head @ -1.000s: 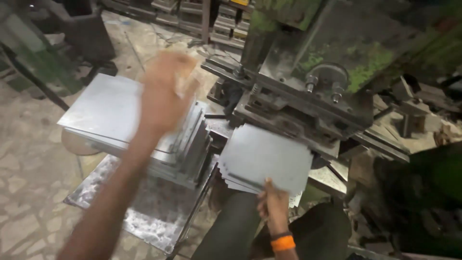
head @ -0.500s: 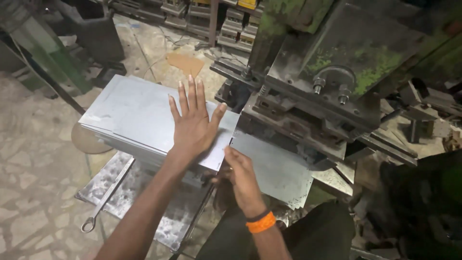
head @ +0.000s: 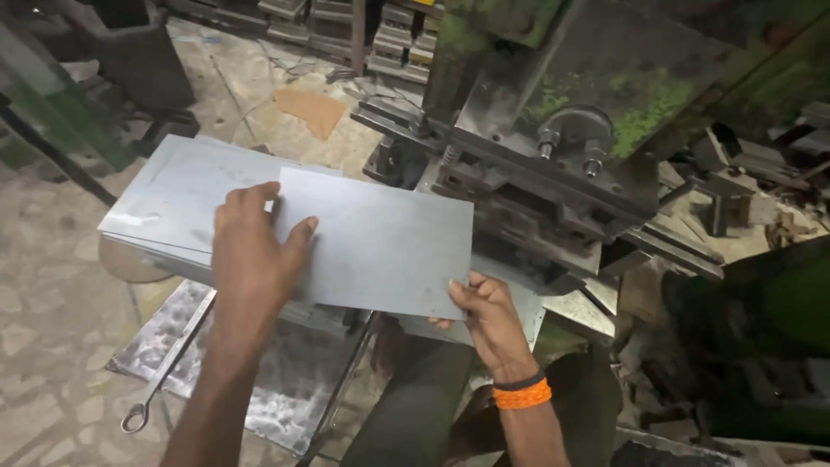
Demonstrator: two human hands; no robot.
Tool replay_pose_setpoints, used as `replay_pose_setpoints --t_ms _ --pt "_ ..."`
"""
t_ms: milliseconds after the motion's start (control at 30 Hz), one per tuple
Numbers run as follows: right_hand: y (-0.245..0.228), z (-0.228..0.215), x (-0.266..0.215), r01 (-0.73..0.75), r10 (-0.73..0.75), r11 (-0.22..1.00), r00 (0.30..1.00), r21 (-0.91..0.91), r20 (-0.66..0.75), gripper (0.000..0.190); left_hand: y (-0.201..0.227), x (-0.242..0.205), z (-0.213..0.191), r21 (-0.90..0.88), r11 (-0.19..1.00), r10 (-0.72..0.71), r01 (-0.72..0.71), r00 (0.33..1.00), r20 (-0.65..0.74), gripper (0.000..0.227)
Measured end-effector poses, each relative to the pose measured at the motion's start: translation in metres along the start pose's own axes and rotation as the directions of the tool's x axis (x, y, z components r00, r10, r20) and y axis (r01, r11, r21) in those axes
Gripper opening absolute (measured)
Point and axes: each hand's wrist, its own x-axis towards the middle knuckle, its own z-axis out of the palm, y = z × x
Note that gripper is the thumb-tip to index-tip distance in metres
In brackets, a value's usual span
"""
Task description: Operating a stamping machine to process rectangular metal sheets.
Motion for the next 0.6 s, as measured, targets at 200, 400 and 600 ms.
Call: replay_pose_setpoints --t_ms 200,400,600 --pt "0.027 0.032 0.026 0.090 -0.092 0.995 0.994 0.039 0.051 0.023 -0.049 0.063 -0.013 -0.142 0.975 -0.175 0.173 0.985 -0.004 0.060" --pt "-0.054 0.117 0.022 0.062 0.081 0.938 0.918 -0.341 0.388 0.040 -0.050 0.128 -0.060 -0.154 0.974 0.144 -0.165 0.980 -0.139 0.058" --pt "-0.041 0.090 0.014 -0.099 0.212 0.744 0.973 -0.661 0.093 0.025 -0.099 0.164 -0.050 0.597 0.790 0.380 -0.140 0.875 -0.298 0.096"
